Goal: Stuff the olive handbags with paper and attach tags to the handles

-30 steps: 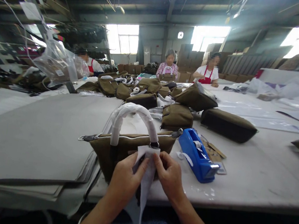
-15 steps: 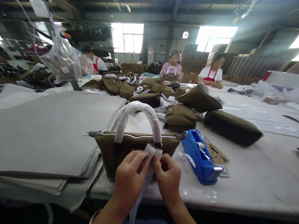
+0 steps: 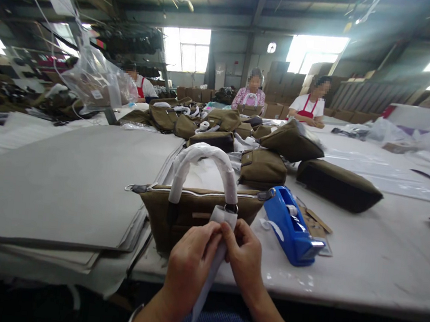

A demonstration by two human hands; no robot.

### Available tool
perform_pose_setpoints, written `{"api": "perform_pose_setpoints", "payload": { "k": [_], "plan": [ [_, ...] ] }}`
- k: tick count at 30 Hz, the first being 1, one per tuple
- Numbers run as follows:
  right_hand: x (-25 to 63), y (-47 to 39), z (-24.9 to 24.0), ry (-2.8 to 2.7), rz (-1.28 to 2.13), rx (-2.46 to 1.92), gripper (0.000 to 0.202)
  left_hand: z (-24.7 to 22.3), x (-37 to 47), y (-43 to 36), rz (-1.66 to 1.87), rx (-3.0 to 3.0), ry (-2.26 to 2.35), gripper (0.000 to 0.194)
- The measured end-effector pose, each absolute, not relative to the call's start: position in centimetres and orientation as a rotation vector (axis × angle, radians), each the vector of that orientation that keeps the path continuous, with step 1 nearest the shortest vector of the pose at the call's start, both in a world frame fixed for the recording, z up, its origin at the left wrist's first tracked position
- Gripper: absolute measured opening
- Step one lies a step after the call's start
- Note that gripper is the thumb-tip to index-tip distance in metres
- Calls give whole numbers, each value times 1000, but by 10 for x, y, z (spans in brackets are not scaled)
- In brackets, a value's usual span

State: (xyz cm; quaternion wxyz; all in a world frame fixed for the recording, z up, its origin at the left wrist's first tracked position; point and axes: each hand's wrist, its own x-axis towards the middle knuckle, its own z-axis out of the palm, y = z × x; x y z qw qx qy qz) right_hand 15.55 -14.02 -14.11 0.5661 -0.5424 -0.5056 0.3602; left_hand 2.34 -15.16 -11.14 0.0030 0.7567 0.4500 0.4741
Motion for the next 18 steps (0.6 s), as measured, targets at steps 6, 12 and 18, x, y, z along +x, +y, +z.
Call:
{"api": "perform_pose_setpoints", "payload": {
  "k": [6, 12, 18],
  "plan": [
    [159, -141, -137, -1238, 931, -1261, 39, -115, 24, -155, 1495, 2241, 1372, 14],
    [161, -137, -131, -1175, 953, -1270, 43, -105, 6, -151, 1348, 1898, 1267, 13],
    [162, -137, -134, -1009, 1208, -1137, 48, -93, -15, -135, 1010, 1398, 1114, 43]
  ]
}}
